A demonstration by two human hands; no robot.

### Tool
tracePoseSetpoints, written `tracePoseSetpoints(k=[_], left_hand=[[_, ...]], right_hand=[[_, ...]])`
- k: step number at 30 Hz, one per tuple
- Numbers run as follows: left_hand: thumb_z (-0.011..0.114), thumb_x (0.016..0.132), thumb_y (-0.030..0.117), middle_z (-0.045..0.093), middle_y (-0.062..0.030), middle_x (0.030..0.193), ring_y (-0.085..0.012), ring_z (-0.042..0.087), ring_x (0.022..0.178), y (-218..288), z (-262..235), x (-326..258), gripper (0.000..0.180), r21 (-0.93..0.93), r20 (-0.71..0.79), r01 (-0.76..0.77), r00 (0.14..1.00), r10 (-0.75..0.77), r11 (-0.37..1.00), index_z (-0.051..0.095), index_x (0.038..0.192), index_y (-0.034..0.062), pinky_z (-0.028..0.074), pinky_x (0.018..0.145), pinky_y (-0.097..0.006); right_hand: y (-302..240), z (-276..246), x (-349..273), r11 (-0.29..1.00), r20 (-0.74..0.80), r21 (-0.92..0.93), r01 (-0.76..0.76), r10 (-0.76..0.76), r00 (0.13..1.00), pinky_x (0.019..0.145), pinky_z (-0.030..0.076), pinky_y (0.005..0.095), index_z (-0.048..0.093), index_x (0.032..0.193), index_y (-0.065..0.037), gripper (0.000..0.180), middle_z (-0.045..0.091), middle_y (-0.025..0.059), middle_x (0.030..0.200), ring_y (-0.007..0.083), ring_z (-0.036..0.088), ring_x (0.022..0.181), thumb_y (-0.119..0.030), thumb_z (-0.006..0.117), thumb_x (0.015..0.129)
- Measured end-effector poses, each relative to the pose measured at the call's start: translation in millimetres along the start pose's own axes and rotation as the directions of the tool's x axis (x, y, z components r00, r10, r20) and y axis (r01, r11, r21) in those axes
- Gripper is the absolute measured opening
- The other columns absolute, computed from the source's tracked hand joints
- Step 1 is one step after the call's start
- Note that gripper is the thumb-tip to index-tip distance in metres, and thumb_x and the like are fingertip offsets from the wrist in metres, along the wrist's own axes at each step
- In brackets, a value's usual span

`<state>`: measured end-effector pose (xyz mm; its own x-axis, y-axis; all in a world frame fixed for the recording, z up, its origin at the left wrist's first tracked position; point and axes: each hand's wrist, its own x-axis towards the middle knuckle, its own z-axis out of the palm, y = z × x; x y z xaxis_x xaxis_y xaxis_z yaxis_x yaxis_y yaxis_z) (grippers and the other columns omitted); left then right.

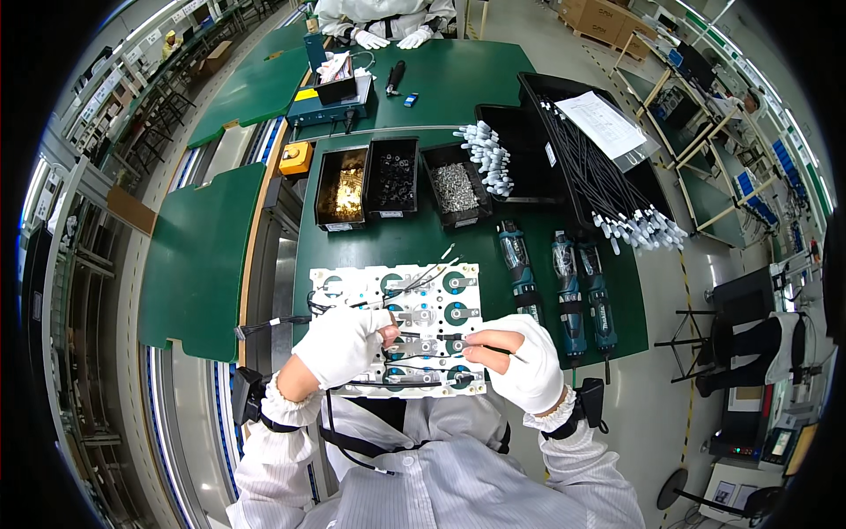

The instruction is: Assembling components onto a circuit board and using a power screwdriver to secure them.

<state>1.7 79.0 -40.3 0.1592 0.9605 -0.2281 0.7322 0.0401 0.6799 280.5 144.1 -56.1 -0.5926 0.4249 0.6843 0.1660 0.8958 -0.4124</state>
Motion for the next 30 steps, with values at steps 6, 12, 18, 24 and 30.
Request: tracePoseSetpoints(k=[6, 12, 18, 24, 30], left_hand=[[0.059, 0.102, 0.017, 0.062, -0.0083, 0.074, -0.0208, 0.059, 0.070, 2, 1, -2, 0.017, -0.153, 0.011, -0.010, 1.000, 0.011, 0.988, 0.067, 0.091, 0.0069, 0.050, 0.070, -0.034], [0.059, 0.103, 0.019, 0.062, -0.0060, 0.074, -0.0172, 0.057, 0.071, -6, -4, -3, 0.019, -0.283, 0.017, -0.064, 0.997, 0.072, 0.957, 0.067, 0.092, 0.0054, 0.049, 0.070, -0.032], [0.057, 0.106, 0.019, 0.061, -0.0034, 0.075, -0.0141, 0.055, 0.071, -18, -1, 1, 0.020, -0.428, 0.048, -0.089, 0.992, 0.120, 0.899, 0.067, 0.096, 0.0049, 0.049, 0.071, -0.029], [0.057, 0.101, 0.008, 0.062, -0.0029, 0.078, -0.0130, 0.055, 0.074, 1, 2, -2, 0.014, -0.342, 0.026, -0.019, 0.999, 0.030, 0.940, 0.069, 0.095, 0.0032, 0.048, 0.071, -0.029], [0.065, 0.089, 0.006, 0.071, -0.0146, 0.088, -0.0343, 0.067, 0.076, 27, 25, -2, 0.014, 0.272, -0.090, -0.163, 0.977, 0.194, 0.948, 0.075, 0.098, 0.0100, 0.053, 0.069, -0.039]], right_hand=[[4, 2, -2, 0.992, -0.012, 0.110, -0.062, 0.064, 0.998, 0.074, 0.054, 0.0349, 0.077, 0.099, -0.009, 0.028, 0.072, 0.0027, 0.107, 0.0248, 0.067, 0.091, -0.005, 0.078, 0.072], [12, -1, 2, 0.992, 0.019, 0.118, -0.032, 0.030, 0.999, 0.073, 0.055, 0.0333, 0.077, 0.099, -0.009, 0.029, 0.075, 0.0040, 0.102, 0.0248, 0.069, 0.087, -0.002, 0.080, 0.071], [15, 4, 2, 0.961, 0.130, 0.261, -0.097, 0.064, 0.989, 0.076, 0.058, 0.0364, 0.077, 0.100, -0.005, 0.032, 0.076, 0.0115, 0.104, 0.0290, 0.071, 0.090, 0.005, 0.067, 0.071], [17, 4, -3, 0.980, 0.058, 0.182, -0.081, 0.072, 0.996, 0.075, 0.057, 0.0366, 0.075, 0.097, -0.005, 0.026, 0.075, 0.0102, 0.097, 0.0299, 0.070, 0.088, 0.004, 0.066, 0.074], [28, 2, -22, 0.987, 0.107, 0.132, -0.087, 0.073, 0.992, 0.080, 0.054, 0.0395, 0.075, 0.096, -0.006, 0.028, 0.074, 0.0082, 0.099, 0.0298, 0.067, 0.089, 0.006, 0.066, 0.073]])
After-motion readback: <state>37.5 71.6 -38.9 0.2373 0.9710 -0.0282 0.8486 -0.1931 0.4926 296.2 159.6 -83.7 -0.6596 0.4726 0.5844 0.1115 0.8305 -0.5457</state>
